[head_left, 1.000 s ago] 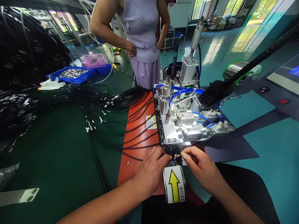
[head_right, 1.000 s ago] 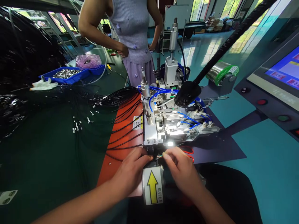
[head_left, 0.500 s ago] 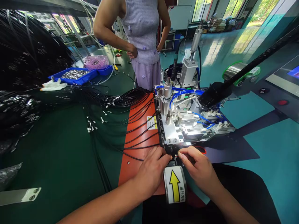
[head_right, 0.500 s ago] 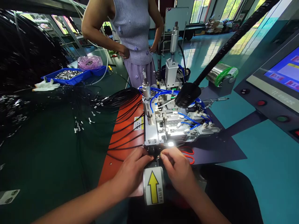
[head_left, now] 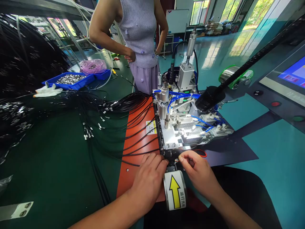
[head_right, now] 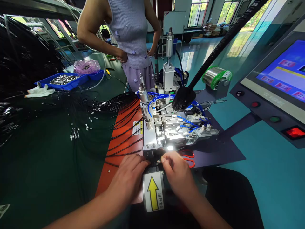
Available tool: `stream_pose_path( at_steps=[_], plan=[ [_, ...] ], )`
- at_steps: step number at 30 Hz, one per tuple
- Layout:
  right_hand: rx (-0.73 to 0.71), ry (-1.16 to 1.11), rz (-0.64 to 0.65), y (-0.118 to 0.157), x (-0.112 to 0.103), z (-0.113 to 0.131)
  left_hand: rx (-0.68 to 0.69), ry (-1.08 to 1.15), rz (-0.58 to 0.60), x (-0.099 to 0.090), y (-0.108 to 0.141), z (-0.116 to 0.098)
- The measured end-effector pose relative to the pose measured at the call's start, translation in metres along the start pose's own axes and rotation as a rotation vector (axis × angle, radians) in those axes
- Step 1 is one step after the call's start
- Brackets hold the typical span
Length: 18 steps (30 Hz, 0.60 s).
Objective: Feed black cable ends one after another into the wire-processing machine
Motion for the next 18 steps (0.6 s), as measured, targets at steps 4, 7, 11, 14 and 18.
stream_pose_path(
  at_steps=[4,7,11,14,18],
  plan=[
    [-0.036,-0.080,0.073,0.031,0.000,0.020,-0.042,-0.003,0.080,-0.004,0.006,-0.001],
    [-0.023,-0.154,0.494,0.057,0.021,0.028,-0.012,-0.003,0.153,-0.008,0.009,0.000],
    [0.008,-0.170,0.574,0.066,0.048,0.020,0.001,0.044,0.186,-0.030,0.002,0.010],
    [0.028,-0.181,0.593,0.063,0.067,0.010,-0.048,0.085,0.119,-0.069,-0.008,0.033],
    [0.081,-0.181,0.708,0.074,0.112,0.006,-0.238,-0.041,-0.126,-0.134,-0.008,0.075]
  ],
)
Point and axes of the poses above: each hand's wrist, its own y-axis away from the middle knuckle, its own x-axis out of the palm, z = x × y, the point moved 2 cm from there along -y, towards the middle knuckle, and after that the axes turned 15 degrees about -y, right-handed, at the moved point
